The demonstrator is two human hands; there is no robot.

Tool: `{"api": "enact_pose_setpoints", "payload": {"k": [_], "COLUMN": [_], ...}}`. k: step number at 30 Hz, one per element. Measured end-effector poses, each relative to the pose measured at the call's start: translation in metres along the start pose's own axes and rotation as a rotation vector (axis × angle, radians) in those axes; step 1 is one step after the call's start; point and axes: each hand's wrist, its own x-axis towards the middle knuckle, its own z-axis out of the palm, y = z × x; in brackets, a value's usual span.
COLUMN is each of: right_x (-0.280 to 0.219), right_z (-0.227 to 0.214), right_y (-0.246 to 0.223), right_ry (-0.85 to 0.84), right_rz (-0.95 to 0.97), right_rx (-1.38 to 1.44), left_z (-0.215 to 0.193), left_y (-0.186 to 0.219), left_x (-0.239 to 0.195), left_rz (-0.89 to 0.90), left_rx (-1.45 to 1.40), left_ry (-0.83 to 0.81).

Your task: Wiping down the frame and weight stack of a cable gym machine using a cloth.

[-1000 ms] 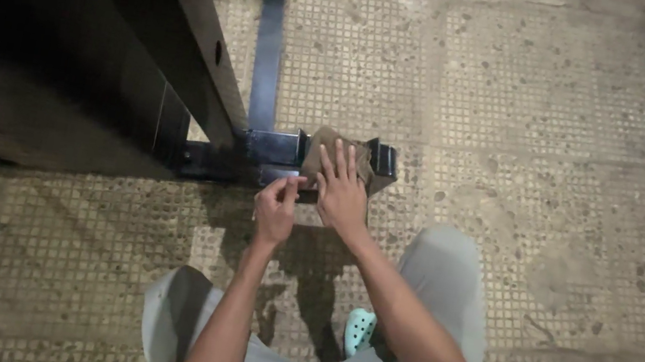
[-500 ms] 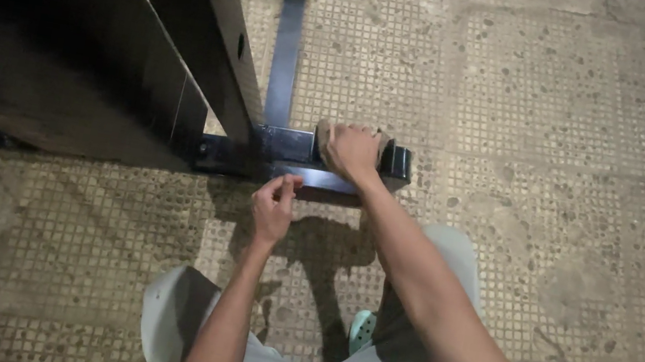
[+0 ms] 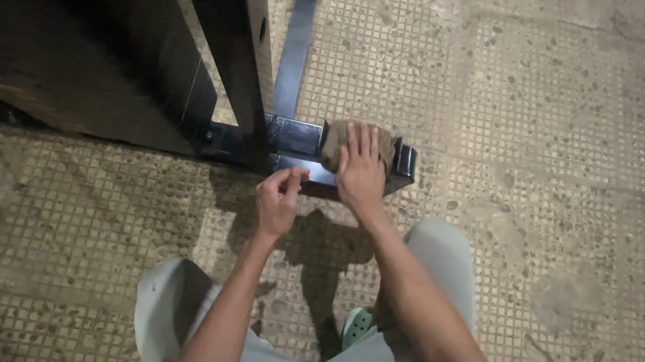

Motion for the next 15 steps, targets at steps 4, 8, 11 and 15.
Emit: {"api": "enact_pose_setpoints", "payload": {"k": [4,8,11,15], "right_x": [-0.011,0.013,0.042,0.072], "right_z": [-0.005,0.030,0.018,0.035], "right_y": [-0.009,0.016,0.002,0.017], "right_ry": [0.003,-0.017,-0.264,-0.196], "right_rz": [-0.021,0.003,0.159,0.108], "right_rx": [-0.016,-0.044,-0.145,-0.156], "left_z": [0.000,-0.001,0.001,0.005], "left_y": [-0.003,0.003,-0.006,-0.007], "left_x": [0.004,0.007,0.006,0.003], "left_rz": [0.010,0.043,-0.004,-0.043], "left_rx": [0.000,0.012,0.042,0.053], "left_ry": [0.014,0.010,0.001,0.002]}}
